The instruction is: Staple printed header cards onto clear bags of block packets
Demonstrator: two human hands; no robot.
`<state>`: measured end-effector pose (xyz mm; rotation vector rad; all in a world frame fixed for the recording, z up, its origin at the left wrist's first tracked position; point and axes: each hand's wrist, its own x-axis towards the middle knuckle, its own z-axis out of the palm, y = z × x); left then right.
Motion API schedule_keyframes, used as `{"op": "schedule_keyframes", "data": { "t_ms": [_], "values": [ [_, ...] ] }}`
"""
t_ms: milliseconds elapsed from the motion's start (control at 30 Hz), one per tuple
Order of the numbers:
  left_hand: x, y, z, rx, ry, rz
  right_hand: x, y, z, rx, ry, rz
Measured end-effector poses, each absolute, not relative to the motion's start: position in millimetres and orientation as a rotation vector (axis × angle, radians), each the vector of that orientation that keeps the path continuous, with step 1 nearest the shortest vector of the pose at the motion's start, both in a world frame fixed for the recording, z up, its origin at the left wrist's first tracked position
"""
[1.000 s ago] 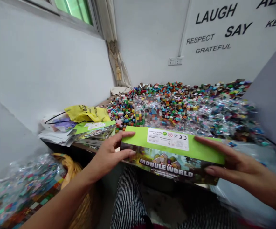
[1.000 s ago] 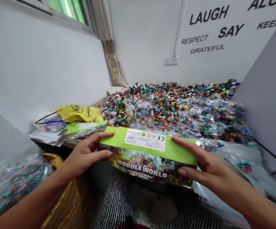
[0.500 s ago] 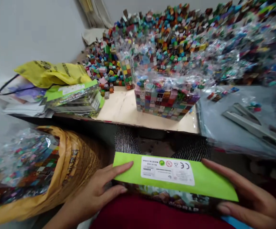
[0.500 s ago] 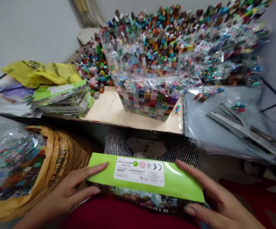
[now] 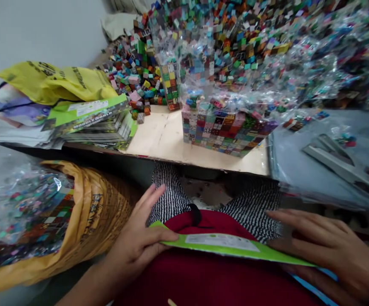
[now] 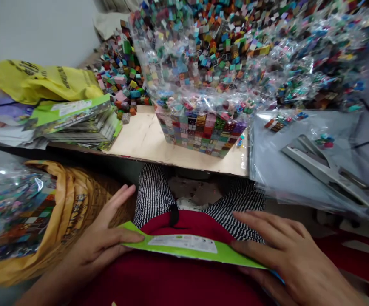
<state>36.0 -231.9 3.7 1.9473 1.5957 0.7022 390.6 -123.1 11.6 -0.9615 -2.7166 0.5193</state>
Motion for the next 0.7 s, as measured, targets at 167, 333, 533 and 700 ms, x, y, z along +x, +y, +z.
{"op": "schedule_keyframes", "data": {
  "t_ms": [167, 333, 533, 700],
  "values": [
    [49, -196, 8, 2.003, 1.331, 0.707, 318, -110, 25, -0.61, -2.901, 0.386],
    [52, -176, 8, 1.938, 1.259, 0.809, 300, -98, 16, -0.562, -2.856, 0.317],
    [31, -144, 69, 2.088, 1.242, 0.867, 340, -59, 68, -0.626, -2.808, 0.286],
    [28, -102, 170, 2.386, 1.392, 0.911, 353, -17, 151, -0.736, -2.587, -0.254]
  ]
}}
